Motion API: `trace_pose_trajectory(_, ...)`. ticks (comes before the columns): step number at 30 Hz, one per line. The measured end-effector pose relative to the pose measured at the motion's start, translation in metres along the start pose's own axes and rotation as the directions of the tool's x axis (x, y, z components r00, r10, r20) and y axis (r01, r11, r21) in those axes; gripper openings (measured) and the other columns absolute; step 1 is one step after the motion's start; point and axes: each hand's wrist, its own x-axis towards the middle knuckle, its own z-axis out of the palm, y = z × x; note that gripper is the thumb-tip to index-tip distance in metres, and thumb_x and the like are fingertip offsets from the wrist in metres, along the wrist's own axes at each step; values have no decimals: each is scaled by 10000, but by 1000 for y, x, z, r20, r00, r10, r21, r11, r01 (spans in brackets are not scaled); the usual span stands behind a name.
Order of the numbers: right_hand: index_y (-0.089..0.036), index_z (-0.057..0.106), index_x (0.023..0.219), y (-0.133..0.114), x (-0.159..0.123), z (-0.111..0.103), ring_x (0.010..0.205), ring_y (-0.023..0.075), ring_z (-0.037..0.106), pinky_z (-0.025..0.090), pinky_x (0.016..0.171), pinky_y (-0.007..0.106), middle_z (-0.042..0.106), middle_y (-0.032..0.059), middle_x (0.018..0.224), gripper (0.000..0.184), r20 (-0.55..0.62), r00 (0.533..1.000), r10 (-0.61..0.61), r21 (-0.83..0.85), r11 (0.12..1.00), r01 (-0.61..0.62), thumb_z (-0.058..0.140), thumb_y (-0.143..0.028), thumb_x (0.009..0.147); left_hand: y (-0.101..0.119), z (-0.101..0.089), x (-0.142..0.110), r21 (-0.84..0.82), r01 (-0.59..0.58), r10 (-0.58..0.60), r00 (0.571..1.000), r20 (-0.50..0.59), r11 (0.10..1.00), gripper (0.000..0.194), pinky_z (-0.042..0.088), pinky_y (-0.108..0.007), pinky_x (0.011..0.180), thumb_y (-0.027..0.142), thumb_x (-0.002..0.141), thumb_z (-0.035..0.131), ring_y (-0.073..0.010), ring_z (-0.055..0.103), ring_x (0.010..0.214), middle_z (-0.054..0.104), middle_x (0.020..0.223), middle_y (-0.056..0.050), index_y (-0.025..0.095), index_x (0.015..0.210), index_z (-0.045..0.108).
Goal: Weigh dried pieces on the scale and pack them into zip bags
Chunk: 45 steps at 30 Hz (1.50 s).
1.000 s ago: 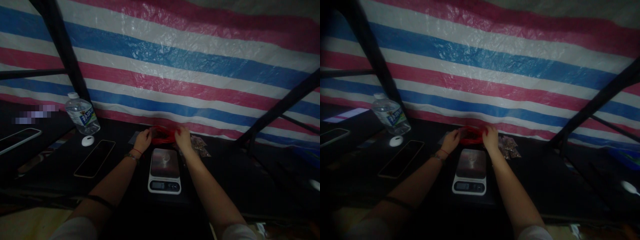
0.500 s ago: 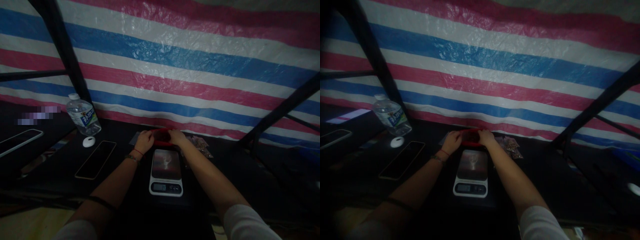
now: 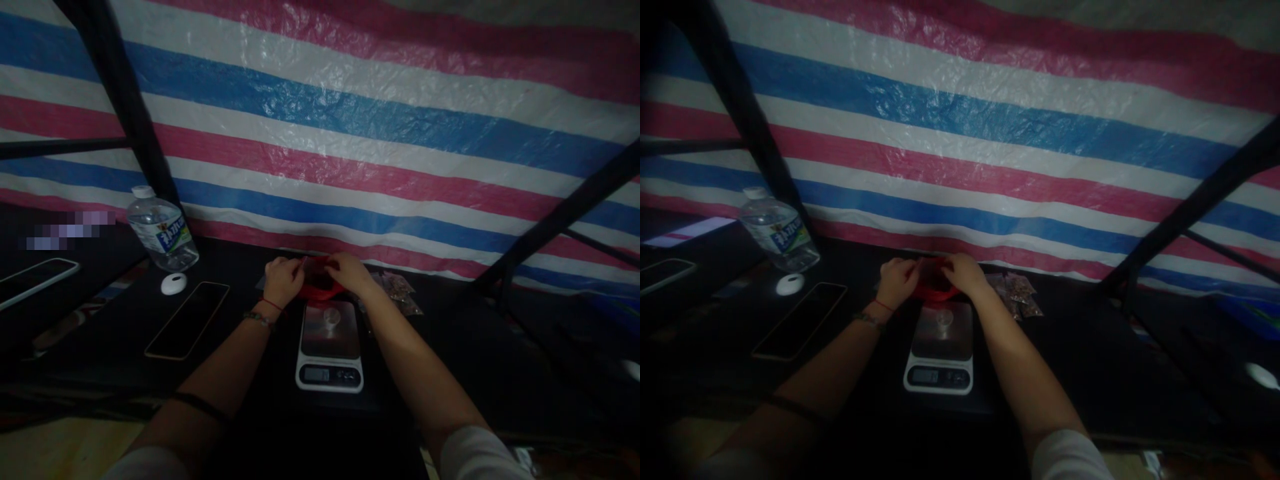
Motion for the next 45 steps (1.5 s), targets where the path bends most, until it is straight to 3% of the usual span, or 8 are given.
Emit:
trace_pose_trajectory(4, -183, 670, 1022, -1, -18, 11, 995, 173, 599, 405, 922, 284, 682, 65, 1054, 253, -152, 988, 3, 126, 992, 17, 461, -196, 880, 5, 6, -3, -143, -21, 21, 1000, -2, 989, 288, 420, -348, 829, 325, 908, 425, -223, 607, 883, 704, 933, -72, 203, 960, 681)
trace_pose_trajectory(12, -233, 702, 889, 4, -42, 33, 1282, 298, 370, 247, 1002, 533, 690, 76, 1050, 310, -22, 994, 107, -94, 990, -109, 442, -400, 916, 7, 32, -10, -280, 87, -50, 989, 138, 956, 273, 479, -262, 749, 299, 933, 397, -184, 662, 835, 710, 955, -63, 206, 1049, 626)
trace_pose_trajectory(20, -212, 697, 916, 32, -44, 23, 1275, 343, 361, 243, 993, 594, 658, 122, 1098, 420, -54, 936, 349, -118, 928, -353, 387, -495, 914, 19, 51, -4, -269, 81, -30, 982, 189, 960, 282, 482, -289, 747, 295, 948, 371, -203, 669, 826, 705, 921, -77, 199, 1055, 614)
trace_pose_trajectory(28, -167, 630, 1124, 15, -31, 27, 1064, 187, 576, 394, 976, 294, 658, 90, 1127, 311, -216, 964, 152, 133, 983, -125, 433, -258, 902, 28, 58, 19, -419, 128, -90, 990, 108, 899, 241, 486, -287, 776, 251, 919, 415, -188, 653, 842, 695, 918, -69, 173, 1006, 626)
trace_pose_trajectory(32, -153, 546, 1271, 11, -31, 42, 1172, 180, 533, 360, 1044, 296, 595, 85, 1270, 415, -259, 955, 144, 196, 976, -94, 451, -168, 867, 28, 67, 17, -613, 173, -123, 985, 124, 771, 216, 499, -295, 839, 281, 866, 511, -177, 648, 887, 705, 955, -66, 154, 948, 665)
trace_pose_trajectory(36, -185, 558, 1266, 15, -38, 52, 1131, 196, 562, 395, 1024, 336, 623, 78, 1226, 418, -286, 956, 68, 219, 976, -4, 491, -163, 853, 25, 69, 7, -724, 194, -37, 973, 227, 662, 247, 525, -331, 831, 318, 814, 577, -188, 669, 842, 724, 933, -64, 151, 962, 684)
trace_pose_trajectory(40, -193, 583, 1238, 23, -44, 53, 1091, 228, 568, 422, 998, 383, 639, 83, 1173, 431, -302, 953, -32, 179, 980, 89, 608, -224, 809, 19, 64, 3, -727, 110, 104, 964, 243, 677, 257, 506, -352, 894, 323, 824, 555, -205, 669, 905, 728, 969, -59, 162, 954, 707)
trace_pose_trajectory(45, -192, 609, 1208, 28, -47, 52, 1071, 240, 549, 439, 967, 396, 632, 99, 1133, 426, -349, 933, -85, 94, 988, 125, 647, -227, 785, 14, 64, 3, -713, 68, 111, 973, 201, 698, 253, 515, -347, 856, 322, 835, 541, -203, 670, 869, 729, 940, -55, 171, 945, 712)
